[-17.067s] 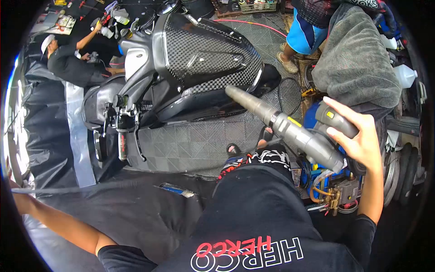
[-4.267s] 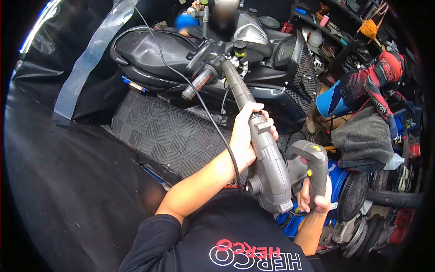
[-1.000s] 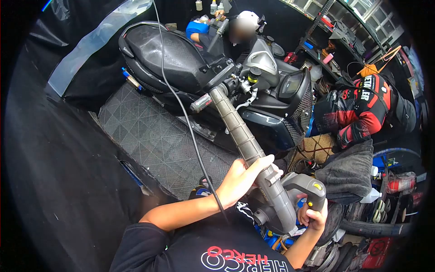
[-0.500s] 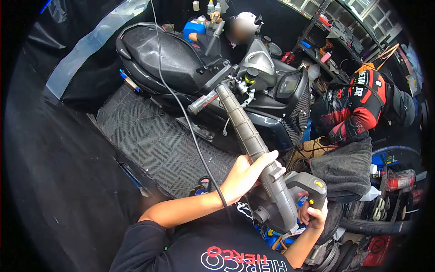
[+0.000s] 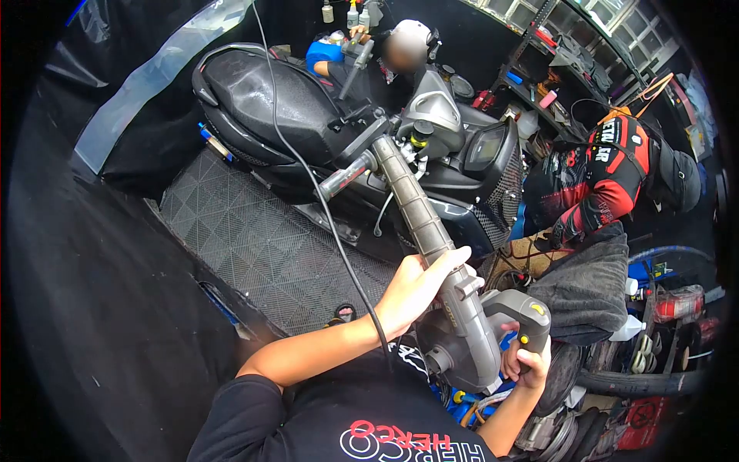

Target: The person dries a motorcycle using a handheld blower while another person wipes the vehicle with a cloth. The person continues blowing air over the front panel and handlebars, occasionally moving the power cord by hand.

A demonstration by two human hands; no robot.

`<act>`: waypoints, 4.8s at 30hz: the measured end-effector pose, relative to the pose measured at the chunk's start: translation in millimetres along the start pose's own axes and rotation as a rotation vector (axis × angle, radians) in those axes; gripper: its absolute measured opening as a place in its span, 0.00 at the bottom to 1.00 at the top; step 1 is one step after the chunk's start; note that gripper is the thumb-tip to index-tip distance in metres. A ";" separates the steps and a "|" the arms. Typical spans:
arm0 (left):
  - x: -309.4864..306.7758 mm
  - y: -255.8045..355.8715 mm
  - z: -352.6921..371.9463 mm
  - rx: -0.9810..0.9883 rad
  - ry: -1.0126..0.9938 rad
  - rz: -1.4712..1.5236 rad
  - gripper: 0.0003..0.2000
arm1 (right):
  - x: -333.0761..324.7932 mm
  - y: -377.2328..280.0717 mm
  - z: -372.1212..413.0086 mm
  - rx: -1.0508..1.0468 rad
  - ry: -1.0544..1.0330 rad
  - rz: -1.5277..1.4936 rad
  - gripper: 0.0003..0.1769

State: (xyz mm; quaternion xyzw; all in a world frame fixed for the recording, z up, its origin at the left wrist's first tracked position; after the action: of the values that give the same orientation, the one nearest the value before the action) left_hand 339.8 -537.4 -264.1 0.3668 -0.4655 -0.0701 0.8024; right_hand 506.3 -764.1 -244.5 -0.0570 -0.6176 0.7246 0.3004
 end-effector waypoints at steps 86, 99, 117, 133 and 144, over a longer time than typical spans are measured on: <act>-5.5 15.9 38.3 0.080 -0.282 -0.129 0.24 | 25.4 -135.9 29.2 -0.065 0.005 0.404 0.25; -14.0 1.0 33.9 0.086 -0.222 -0.093 0.27 | 9.2 -119.8 24.6 -0.045 -0.029 0.501 0.32; -30.3 -13.1 -1.9 0.100 -0.114 -0.286 0.27 | 11.0 -61.5 -4.9 0.076 0.078 0.508 0.23; -8.1 5.0 -41.4 -0.019 -0.157 -0.361 0.31 | 27.5 -81.2 -0.1 0.000 0.235 0.492 0.21; -9.9 15.8 -55.8 -0.012 -0.092 -0.360 0.37 | 30.3 -93.6 -35.1 0.055 0.187 0.460 0.23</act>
State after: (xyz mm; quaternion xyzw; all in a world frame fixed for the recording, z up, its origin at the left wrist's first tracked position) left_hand 375.2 -492.3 -277.2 0.4359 -0.4280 -0.2323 0.7569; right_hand 531.7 -713.3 -156.9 -0.2547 -0.5380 0.7819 0.1851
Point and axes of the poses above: each hand's wrist, its own z-axis away from the middle knuckle, its own x-axis out of the palm, y = z × x, the point moved 1 cm from there along -z, towards the middle knuckle, and after that the axes turned 1 degree about y, right-handed, at the moved point
